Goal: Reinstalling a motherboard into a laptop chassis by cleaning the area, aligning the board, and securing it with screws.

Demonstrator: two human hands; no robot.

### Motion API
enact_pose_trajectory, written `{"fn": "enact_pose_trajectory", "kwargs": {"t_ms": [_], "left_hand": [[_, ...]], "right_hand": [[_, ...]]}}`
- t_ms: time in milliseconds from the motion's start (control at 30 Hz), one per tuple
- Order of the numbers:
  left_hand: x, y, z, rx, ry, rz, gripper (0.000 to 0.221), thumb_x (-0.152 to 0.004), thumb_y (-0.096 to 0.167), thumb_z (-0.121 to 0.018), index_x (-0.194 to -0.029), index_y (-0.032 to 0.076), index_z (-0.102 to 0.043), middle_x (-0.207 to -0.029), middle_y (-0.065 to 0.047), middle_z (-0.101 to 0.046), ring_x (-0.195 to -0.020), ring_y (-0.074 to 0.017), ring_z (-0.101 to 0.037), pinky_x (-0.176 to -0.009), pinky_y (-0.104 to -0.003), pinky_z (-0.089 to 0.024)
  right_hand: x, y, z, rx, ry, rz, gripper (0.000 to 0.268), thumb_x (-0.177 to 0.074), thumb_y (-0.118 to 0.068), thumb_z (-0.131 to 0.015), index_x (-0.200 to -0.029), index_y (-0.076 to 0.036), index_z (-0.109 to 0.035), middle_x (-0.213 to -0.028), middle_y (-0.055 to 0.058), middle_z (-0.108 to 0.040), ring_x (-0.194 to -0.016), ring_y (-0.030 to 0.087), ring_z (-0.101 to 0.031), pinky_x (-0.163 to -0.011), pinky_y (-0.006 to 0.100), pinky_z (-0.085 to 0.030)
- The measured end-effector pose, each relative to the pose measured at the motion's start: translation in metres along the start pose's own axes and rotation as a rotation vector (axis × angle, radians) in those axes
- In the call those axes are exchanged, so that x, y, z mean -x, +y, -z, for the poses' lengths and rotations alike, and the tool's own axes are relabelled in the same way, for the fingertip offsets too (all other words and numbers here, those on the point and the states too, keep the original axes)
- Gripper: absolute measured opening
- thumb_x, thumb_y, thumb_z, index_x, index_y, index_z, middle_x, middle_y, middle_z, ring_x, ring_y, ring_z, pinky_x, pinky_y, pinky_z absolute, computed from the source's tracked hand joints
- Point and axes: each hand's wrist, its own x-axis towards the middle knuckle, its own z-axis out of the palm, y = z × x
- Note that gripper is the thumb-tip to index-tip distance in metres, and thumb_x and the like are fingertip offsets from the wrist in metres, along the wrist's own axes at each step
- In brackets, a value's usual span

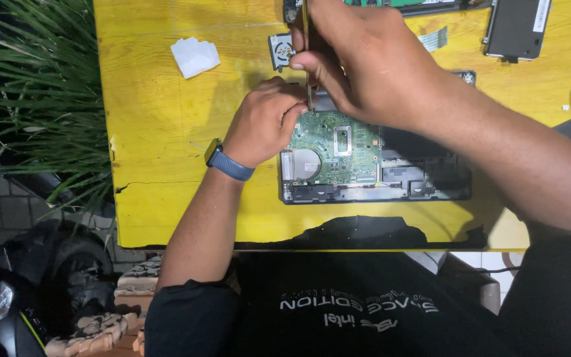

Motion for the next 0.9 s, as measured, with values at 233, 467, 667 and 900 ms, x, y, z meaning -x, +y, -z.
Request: {"fn": "enact_pose_trajectory", "kwargs": {"t_ms": [233,467,667,900], "left_hand": [[-0.002,0.007,0.005,0.039,-0.01,0.034,0.01,-0.1,0.01,-0.061,-0.101,0.005,-0.07,-0.095,-0.009,-0.075,-0.084,-0.0301,-0.063,-0.084,-0.044,-0.047],[-0.005,0.011,0.004,0.114,0.16,0.049,0.006,-0.095,0.009,-0.072,-0.094,0.003,-0.073,-0.087,-0.01,-0.072,-0.077,-0.0256,-0.067,-0.069,-0.04,-0.054],[-0.002,0.014,0.002,0.143,0.119,0.036,0.015,-0.101,0.013,-0.064,-0.107,0.002,-0.071,-0.105,-0.013,-0.073,-0.095,-0.0302,-0.07,-0.087,-0.045,-0.058],[-0.001,0.009,-0.011,0.178,0.258,0.063,0.026,-0.098,-0.002,-0.064,-0.121,0.008,-0.072,-0.098,-0.011,-0.078,-0.081,-0.0238,-0.073,-0.073,-0.037,-0.058]], "right_hand": [[0.005,-0.004,0.0,0.028,-0.01,-0.02,0.025,-0.12,-0.021,-0.058,-0.113,0.002,-0.05,-0.077,0.009,-0.052,-0.064,0.027,-0.05,-0.062,0.038,-0.039],[-0.001,-0.017,0.009,0.012,-0.027,0.006,0.026,-0.118,-0.023,-0.054,-0.116,0.003,-0.055,-0.089,0.013,-0.055,-0.073,0.028,-0.053,-0.065,0.04,-0.041],[0.001,-0.011,0.013,-0.098,0.027,-0.015,0.02,-0.115,-0.011,-0.073,-0.103,0.003,-0.064,-0.099,0.013,-0.071,-0.087,0.023,-0.069,-0.075,0.034,-0.055],[0.0,-0.013,0.022,-0.134,-0.045,0.004,0.023,-0.114,-0.014,-0.067,-0.115,0.008,-0.062,-0.109,0.018,-0.07,-0.082,0.025,-0.07,-0.077,0.036,-0.06]]}}
